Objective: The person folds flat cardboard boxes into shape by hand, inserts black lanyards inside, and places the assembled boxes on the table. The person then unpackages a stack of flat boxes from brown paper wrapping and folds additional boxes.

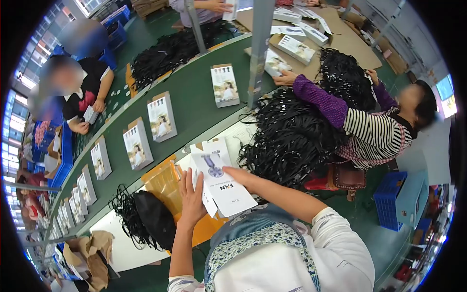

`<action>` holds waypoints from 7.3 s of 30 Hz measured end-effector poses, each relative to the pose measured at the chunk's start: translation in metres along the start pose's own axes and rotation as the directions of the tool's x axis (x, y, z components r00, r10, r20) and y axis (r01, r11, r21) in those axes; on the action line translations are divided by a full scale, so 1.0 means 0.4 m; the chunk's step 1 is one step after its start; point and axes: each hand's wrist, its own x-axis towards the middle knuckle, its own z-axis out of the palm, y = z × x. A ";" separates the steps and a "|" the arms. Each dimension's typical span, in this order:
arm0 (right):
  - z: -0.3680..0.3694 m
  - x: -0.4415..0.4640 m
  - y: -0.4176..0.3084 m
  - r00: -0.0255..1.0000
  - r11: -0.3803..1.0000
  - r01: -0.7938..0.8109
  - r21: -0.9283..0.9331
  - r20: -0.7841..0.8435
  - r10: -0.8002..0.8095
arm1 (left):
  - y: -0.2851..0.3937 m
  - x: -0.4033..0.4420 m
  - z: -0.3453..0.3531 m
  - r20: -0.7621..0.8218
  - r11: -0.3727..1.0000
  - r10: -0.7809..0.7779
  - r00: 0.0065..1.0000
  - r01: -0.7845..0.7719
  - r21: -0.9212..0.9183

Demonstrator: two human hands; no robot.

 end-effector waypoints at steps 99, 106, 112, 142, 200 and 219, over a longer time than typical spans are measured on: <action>0.148 0.088 -0.027 0.658 -0.275 0.357 -0.893 0.449 -0.605 | -0.099 0.199 -0.144 0.331 -0.453 -0.711 0.620 -0.044 -0.891; 0.235 -0.077 -0.026 0.444 -0.534 0.452 -0.714 0.700 -0.560 | -0.050 0.175 -0.215 0.293 -0.368 -0.690 0.662 0.029 -0.930; 0.246 -0.129 -0.050 0.365 -0.598 0.446 -0.666 0.746 -0.557 | -0.017 0.136 -0.221 -0.319 0.976 0.063 0.946 -0.125 -0.177; -0.087 0.045 -0.199 0.560 -0.049 0.272 -0.961 0.200 -0.804 | -0.279 0.619 0.349 0.479 -0.483 -0.605 0.636 0.186 -0.856; 0.075 -0.202 0.086 0.610 0.461 0.767 -0.445 0.288 -0.738 | 0.150 -0.095 0.009 0.076 0.077 -0.266 0.961 0.100 -0.992; 0.086 -0.169 0.080 0.729 0.452 0.630 -0.631 0.280 -0.625 | 0.123 -0.078 0.037 -0.077 0.400 -0.638 0.766 0.244 -0.883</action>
